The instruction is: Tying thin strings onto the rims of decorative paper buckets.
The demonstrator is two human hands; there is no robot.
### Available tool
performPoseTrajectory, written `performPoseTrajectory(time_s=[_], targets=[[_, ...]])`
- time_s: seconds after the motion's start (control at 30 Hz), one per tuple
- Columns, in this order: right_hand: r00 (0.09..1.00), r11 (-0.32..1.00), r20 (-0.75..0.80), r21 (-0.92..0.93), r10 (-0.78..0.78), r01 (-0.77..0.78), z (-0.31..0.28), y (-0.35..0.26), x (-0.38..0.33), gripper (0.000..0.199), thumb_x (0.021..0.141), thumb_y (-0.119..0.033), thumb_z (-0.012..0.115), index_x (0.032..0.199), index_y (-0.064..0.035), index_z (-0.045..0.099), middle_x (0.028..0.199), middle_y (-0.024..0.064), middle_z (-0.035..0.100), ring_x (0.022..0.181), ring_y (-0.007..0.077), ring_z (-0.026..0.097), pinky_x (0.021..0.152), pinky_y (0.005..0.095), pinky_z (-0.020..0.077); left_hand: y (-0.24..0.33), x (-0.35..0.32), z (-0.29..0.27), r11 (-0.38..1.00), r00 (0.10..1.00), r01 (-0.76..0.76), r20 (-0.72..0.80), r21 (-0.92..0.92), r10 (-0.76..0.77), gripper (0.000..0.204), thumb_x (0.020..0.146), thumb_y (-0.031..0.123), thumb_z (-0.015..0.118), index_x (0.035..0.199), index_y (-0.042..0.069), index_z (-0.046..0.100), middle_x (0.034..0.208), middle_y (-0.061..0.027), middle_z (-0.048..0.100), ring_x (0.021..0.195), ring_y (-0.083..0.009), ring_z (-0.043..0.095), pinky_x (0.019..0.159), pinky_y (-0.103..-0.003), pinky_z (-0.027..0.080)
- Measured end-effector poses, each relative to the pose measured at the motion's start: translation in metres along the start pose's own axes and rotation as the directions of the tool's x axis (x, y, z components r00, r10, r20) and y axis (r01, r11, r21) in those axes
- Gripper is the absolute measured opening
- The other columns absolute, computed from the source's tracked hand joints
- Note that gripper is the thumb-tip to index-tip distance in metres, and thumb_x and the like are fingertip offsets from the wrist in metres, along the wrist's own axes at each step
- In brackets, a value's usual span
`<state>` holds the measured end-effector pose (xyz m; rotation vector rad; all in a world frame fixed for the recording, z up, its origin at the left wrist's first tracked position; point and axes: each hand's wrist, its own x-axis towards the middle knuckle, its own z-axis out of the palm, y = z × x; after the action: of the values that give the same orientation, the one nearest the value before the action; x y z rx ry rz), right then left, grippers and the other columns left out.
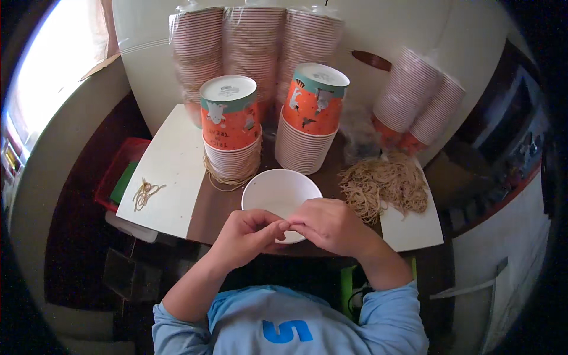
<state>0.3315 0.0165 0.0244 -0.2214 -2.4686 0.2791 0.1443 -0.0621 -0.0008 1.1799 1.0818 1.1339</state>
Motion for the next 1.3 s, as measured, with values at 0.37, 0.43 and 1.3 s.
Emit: performPoseTrajectory(time_s=[0.37,0.43,1.3], targets=[[0.989,0.972,-0.060,0.205,0.134,-0.119,0.021,-0.002,-0.017,0.015,0.076,-0.008,0.066,0.089,-0.0032,0.060,0.080,0.0107,0.058,0.071,0.0279,0.059,0.063,0.0363,0.0494,-0.014,-0.009,-0.002,0.998,0.999,-0.032,0.006,-0.060,0.032,0.017,0.091,0.015,0.057,0.094,-0.001,0.063,0.077,-0.0037,0.063,0.062,-0.0065,0.055,0.058,-0.020,0.046],[0.988,0.972,-0.071,0.201,0.138,-0.121,0.022,-0.002,-0.019,0.016,0.075,-0.006,0.066,0.089,-0.0033,0.060,0.081,0.0109,0.058,0.072,0.0281,0.059,0.064,0.0362,0.0494,-0.016,-0.010,-0.002,0.999,1.000,-0.029,0.007,-0.044,0.029,0.018,0.092,0.015,0.056,0.095,-0.001,0.063,0.077,-0.0038,0.063,0.062,-0.0066,0.055,0.058,-0.020,0.046],[0.973,0.955,-0.050,0.209,0.227,-0.212,0.035,-0.022,-0.019,0.013,0.069,-0.004,0.066,0.081,-0.0041,0.061,0.076,0.0102,0.057,0.066,0.0284,0.059,0.060,0.0350,0.0490,-0.013,-0.022,-0.006,0.632,0.856,-0.457,0.116,0.626,0.504,0.014,0.075,0.001,0.064,0.089,-0.002,0.065,0.077,-0.0081,0.060,0.065,-0.0151,0.060,0.056,-0.026,0.048]])
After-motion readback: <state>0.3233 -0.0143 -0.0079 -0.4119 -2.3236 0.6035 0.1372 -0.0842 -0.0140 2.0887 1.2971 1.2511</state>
